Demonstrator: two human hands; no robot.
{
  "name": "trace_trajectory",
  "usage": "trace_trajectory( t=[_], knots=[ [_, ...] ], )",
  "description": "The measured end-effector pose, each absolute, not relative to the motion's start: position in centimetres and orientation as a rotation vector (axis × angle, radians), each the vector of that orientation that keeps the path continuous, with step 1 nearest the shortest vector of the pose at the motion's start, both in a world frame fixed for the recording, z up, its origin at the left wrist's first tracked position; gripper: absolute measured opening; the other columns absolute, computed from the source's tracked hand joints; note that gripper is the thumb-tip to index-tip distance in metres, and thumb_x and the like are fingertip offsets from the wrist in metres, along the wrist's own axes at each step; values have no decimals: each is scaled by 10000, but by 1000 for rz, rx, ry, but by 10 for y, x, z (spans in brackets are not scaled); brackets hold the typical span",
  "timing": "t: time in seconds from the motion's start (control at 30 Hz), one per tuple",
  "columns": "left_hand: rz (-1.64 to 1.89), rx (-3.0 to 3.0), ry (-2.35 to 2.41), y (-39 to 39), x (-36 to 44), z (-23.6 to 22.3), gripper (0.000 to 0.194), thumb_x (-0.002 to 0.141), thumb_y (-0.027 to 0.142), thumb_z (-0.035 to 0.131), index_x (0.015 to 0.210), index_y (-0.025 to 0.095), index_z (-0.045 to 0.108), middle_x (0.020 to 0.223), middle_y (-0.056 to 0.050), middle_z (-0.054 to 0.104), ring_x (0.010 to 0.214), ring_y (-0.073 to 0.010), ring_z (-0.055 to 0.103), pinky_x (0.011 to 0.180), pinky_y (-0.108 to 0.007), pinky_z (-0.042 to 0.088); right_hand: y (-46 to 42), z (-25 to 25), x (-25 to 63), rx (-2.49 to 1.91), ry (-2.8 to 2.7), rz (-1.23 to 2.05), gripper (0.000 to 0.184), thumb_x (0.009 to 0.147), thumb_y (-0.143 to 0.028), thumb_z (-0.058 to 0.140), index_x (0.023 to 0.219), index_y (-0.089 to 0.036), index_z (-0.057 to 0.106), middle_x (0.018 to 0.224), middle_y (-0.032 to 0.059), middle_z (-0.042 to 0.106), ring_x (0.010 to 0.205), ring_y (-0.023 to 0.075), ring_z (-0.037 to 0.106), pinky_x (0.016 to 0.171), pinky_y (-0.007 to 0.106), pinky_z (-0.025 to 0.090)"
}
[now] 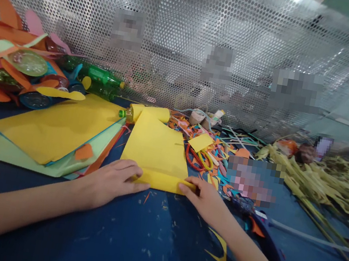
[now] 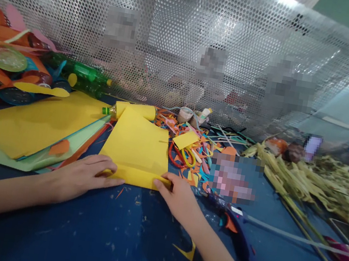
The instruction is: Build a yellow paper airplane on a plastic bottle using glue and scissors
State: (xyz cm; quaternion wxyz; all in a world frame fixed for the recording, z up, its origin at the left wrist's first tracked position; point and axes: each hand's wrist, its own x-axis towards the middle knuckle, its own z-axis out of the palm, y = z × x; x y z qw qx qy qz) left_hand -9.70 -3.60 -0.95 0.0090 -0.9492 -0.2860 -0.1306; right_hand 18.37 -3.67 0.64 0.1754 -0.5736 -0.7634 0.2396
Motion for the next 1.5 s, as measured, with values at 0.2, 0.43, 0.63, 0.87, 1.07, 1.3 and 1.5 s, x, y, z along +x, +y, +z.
trace_trajectory(
  t=[0.2,0.43,0.63,0.87,1.07,1.3,1.5],
  knots=[
    [-891,-2911,-1443,-35,-96,-6,397,839,326,481,1226,240,461,1122,-79,526,1054,-217,498,924,-386,420,-39,8,180,-1654,-2186,626,251,831,-382,462,841,-175,605,811,66,647,684,189,578,600,283,410],
    [-983,-2984,-1912,-28,-98,-4,341,780,338,537,1105,239,562,861,-5,653,856,-171,623,795,-301,493,-37,14,186,-1611,-2205,772,300,820,-429,472,785,-177,633,767,46,641,657,171,560,572,267,387],
    [-876,-2923,-1994,-27,-100,-2,362,790,429,510,1119,285,554,970,2,665,970,-214,600,819,-326,468,-38,16,183,-1691,-2281,549,365,828,-464,444,623,-178,541,614,23,553,542,139,476,489,251,302],
    [-865,-2826,-2008,-26,-101,-4,356,775,413,535,1101,270,554,1065,-11,628,950,-217,591,818,-339,460,-39,11,180,-1735,-2277,409,354,811,-449,481,570,-190,465,598,20,532,534,139,473,493,251,296],
    [-877,-2823,-1932,-26,-101,-5,336,785,377,525,1091,247,570,1108,-31,610,1012,-220,562,889,-356,427,-38,5,177,-1756,-2257,329,304,809,-432,486,617,-196,498,604,24,560,535,149,490,492,253,289],
    [-901,-2826,-1902,-26,-100,-6,323,773,359,524,1065,238,591,1077,-28,624,992,-224,575,885,-361,436,-38,4,176,-1745,-2245,303,290,799,-421,496,607,-204,475,634,32,580,547,155,506,508,260,313],
    [-907,-2863,-1865,-26,-100,-5,301,781,333,522,1049,223,600,1062,-35,625,996,-213,566,904,-359,421,-38,3,177,-1763,-2223,372,259,790,-419,518,659,-196,519,687,44,593,607,174,528,546,274,341]
  ],
)
